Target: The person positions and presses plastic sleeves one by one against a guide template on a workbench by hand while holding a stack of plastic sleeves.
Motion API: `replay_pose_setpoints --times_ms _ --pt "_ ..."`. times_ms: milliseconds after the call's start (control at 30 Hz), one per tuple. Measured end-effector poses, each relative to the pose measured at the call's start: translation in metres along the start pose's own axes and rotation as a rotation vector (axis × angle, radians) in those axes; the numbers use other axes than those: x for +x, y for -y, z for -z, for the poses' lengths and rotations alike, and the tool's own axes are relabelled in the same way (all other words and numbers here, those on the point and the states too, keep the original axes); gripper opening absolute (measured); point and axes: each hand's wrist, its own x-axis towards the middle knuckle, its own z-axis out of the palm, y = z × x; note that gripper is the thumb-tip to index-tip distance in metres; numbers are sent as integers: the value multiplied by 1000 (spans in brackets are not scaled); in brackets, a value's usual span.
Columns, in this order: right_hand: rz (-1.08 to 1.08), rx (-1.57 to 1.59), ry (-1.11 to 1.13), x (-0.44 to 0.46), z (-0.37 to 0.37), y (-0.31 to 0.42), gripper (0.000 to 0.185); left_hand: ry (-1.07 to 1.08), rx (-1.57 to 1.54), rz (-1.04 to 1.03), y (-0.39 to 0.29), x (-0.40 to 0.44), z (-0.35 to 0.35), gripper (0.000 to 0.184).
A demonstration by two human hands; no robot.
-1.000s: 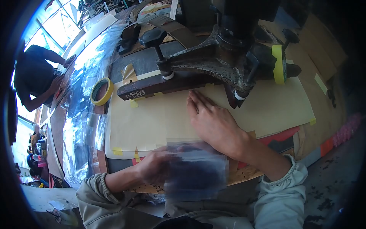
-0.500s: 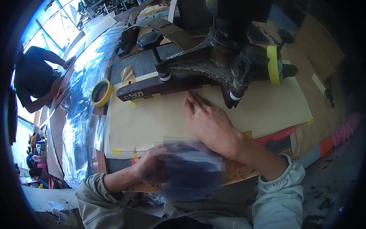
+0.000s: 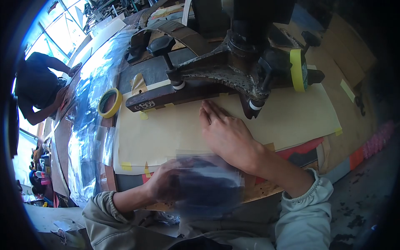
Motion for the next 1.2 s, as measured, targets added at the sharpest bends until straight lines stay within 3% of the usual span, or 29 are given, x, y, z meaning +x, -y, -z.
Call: replay_pose_setpoints --times_ms 100,333,467,533,767,1000,1200 --pt "-7 2 -10 1 0 0 41 46 18 -95 13 3 7 69" --pt "-2 -17 -17 0 4 1 40 -37 3 143 -4 1 -1 51" --pt "0 -25 -34 1 2 0 39 57 -454 187 -5 3 -1 32" --pt "12 -54 -45 1 3 0 39 78 -331 192 -11 2 -3 30" --pt "13 -18 -187 0 -3 -1 33 160 -394 151 7 11 6 25" --pt "-64 112 -41 0 8 1 9 123 -343 126 7 15 -1 29" --pt "-114 133 -25 -2 4 -1 21 102 -363 146 5 13 -3 28"
